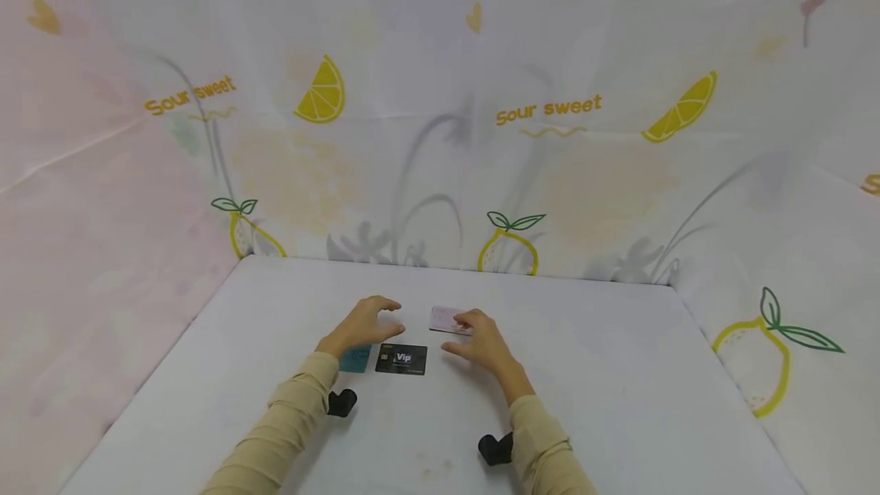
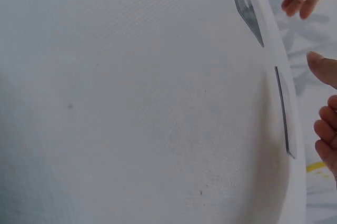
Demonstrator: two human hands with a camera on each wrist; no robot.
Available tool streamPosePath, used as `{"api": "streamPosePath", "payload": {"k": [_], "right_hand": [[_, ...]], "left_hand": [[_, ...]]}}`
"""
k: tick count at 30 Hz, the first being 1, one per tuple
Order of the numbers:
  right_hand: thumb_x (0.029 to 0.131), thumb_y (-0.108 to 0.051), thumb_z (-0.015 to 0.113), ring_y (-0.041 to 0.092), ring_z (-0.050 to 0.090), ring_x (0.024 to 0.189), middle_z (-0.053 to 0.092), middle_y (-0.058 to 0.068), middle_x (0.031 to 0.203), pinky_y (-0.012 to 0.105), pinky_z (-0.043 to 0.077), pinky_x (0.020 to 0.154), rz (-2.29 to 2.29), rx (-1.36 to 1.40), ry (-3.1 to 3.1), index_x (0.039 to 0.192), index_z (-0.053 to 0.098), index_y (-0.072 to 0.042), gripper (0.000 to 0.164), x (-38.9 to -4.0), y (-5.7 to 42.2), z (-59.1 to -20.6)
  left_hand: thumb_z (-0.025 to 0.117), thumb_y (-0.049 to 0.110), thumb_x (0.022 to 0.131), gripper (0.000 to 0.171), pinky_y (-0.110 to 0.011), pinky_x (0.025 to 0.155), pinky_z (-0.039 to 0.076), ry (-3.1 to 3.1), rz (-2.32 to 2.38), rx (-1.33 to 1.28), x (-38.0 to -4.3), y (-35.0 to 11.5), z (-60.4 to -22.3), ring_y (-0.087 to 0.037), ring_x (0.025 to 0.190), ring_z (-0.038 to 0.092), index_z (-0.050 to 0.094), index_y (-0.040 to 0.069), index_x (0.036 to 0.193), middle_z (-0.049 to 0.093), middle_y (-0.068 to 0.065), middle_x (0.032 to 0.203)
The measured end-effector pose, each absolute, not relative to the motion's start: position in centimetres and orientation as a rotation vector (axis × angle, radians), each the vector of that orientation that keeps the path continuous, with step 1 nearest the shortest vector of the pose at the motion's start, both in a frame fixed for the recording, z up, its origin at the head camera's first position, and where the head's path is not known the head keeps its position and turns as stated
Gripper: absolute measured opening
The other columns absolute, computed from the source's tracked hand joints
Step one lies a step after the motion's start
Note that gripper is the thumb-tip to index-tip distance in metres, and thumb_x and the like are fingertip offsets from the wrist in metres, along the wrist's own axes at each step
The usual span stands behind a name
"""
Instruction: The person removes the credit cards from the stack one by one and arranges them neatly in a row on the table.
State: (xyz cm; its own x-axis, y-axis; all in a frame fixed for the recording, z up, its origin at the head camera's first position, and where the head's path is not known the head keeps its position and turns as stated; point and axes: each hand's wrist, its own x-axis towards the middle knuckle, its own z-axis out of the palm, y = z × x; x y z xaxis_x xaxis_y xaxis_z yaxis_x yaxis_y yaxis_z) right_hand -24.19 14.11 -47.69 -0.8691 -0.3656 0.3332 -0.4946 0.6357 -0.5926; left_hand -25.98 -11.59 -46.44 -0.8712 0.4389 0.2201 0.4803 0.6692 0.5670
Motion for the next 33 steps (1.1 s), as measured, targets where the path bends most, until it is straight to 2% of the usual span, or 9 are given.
{"api": "streamPosePath", "payload": {"k": [12, 23, 33], "right_hand": [[0.068, -0.02, 0.084, 0.03, 0.061, 0.088, 0.063, 0.016, 0.095, 0.044, 0.05, 0.079, 1.017, 0.706, -2.686, 0.106, 0.064, 0.009, 0.052, -24.8, 14.9, -47.2], [0.07, -0.021, 0.083, 0.034, 0.061, 0.09, 0.062, 0.019, 0.099, 0.045, 0.05, 0.079, 1.008, 0.7, -2.756, 0.108, 0.063, 0.01, 0.052, -26.4, 15.9, -47.3], [0.072, -0.02, 0.082, 0.033, 0.06, 0.093, 0.063, 0.018, 0.103, 0.045, 0.05, 0.082, 1.014, 0.573, -2.854, 0.111, 0.063, 0.006, 0.05, -27.0, 16.7, -47.2]], "left_hand": [[0.074, 0.021, 0.079, 0.046, -0.045, 0.097, 0.041, -2.834, -0.927, -0.771, -27.1, -8.7, -46.7, -0.035, 0.11, 0.056, 0.062, -0.005, 0.115, 0.063, -0.019, 0.111], [0.077, 0.022, 0.077, 0.048, -0.043, 0.093, 0.043, -2.815, -0.832, -0.814, -28.3, -7.1, -47.3, -0.033, 0.104, 0.058, 0.063, -0.005, 0.114, 0.064, -0.019, 0.109], [0.079, 0.022, 0.076, 0.049, -0.04, 0.093, 0.044, -2.909, -0.801, -0.768, -29.1, -6.3, -47.3, -0.031, 0.104, 0.057, 0.062, -0.003, 0.114, 0.063, -0.017, 0.111]]}}
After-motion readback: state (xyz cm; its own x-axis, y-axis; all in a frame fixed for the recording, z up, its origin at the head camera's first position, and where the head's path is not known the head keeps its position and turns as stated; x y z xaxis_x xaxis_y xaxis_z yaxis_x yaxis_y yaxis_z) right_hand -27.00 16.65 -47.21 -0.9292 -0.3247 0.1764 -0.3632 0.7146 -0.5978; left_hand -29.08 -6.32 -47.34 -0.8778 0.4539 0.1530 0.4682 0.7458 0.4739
